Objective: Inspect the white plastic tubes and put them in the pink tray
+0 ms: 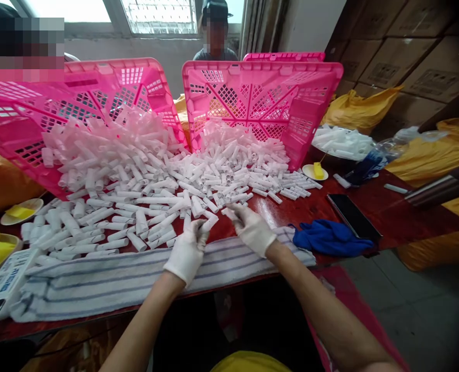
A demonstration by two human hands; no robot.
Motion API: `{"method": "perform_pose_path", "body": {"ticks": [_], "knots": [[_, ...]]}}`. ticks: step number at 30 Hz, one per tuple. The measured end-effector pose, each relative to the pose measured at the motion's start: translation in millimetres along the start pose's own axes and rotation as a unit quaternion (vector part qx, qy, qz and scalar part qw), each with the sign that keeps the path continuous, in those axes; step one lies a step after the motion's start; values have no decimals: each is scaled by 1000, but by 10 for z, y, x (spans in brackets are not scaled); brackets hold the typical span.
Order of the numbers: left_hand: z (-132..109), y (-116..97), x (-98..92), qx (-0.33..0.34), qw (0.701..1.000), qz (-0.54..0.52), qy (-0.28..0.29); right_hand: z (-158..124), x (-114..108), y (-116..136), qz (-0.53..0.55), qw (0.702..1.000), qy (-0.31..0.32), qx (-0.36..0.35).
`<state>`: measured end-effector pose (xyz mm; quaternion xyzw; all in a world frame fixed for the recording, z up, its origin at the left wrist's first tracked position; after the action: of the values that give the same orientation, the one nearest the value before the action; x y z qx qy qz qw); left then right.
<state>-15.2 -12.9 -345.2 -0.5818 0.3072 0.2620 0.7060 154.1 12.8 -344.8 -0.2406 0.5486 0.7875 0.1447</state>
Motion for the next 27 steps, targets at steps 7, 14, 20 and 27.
{"method": "perform_pose_path", "body": {"ticks": [7,14,20,27], "knots": [[-189,-333,271,-33,971,-228,60,-112,-455,135,383,900,-196,69],[-316,-541,568,-134,784,-540,277,-139,-292,195,433,883,-147,107],[-256,-503,537,-163,777,-562,231,-243,-272,138,381,910,-111,124],[-366,-722,587,-194,699,-604,330,-283,-303,299,333,941,-34,39]]}}
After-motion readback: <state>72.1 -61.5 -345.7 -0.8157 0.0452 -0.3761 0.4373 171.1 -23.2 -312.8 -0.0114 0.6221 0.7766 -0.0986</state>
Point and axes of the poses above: each hand's wrist, its own z-axis towards the middle knuckle, its own x-axis out of the palm, y = z × x, the point moved 6 cm from there along z, towards the middle knuckle, and after that the axes turned 5 degrees about z, right-handed, at the moved point
